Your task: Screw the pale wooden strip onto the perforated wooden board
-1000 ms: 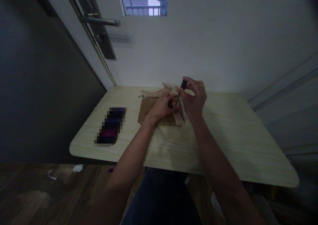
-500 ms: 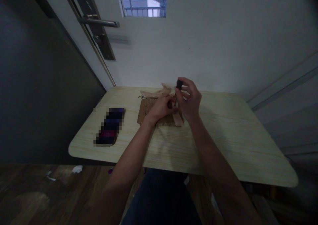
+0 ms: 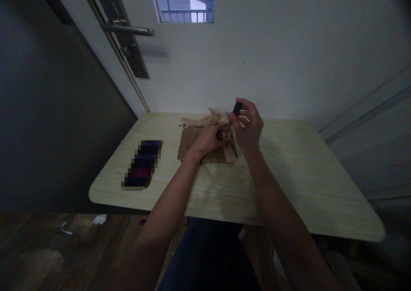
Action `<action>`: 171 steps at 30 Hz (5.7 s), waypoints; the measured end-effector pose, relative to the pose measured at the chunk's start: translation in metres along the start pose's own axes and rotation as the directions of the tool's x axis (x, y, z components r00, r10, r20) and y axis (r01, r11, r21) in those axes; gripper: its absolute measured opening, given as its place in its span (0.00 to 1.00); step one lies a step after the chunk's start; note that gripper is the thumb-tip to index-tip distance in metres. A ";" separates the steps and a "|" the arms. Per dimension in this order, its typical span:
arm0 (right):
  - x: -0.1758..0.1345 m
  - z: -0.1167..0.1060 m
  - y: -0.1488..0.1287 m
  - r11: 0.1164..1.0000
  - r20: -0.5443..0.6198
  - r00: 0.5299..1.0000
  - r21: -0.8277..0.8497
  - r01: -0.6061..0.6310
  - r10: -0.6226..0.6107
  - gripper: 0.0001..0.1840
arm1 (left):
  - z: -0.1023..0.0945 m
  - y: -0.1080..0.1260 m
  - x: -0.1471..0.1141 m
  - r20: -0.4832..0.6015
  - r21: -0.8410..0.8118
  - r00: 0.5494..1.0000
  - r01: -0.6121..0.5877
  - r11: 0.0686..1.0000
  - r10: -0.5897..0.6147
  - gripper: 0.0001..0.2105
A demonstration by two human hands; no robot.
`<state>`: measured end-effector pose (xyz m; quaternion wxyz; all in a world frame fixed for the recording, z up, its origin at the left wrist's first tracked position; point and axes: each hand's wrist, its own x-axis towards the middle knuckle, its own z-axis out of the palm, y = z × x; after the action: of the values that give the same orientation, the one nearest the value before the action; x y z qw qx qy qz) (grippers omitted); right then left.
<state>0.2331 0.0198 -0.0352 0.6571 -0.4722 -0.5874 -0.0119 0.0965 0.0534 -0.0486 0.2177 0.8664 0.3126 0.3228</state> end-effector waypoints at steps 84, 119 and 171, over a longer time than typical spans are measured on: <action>-0.008 -0.006 0.003 0.998 0.176 0.983 -0.010 -0.060 0.060 0.25 | 0.002 -0.005 -0.001 -0.033 -0.036 0.996 -0.079 0.996 0.078 0.04; -0.002 -0.010 0.002 0.999 0.202 0.979 0.029 -0.043 0.036 0.26 | 0.001 -0.001 -0.004 -0.023 -0.016 0.998 -0.054 0.998 0.054 0.18; -0.005 -0.002 -0.003 0.988 0.078 0.996 0.140 -0.059 0.049 0.18 | 0.002 -0.005 -0.003 -0.012 -0.007 1.000 -0.027 1.000 0.027 0.18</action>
<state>0.2314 0.0144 -0.0372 0.6669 -0.4400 -0.5978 0.0655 0.0943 0.0539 -0.0542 0.2147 0.8679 0.3008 0.3320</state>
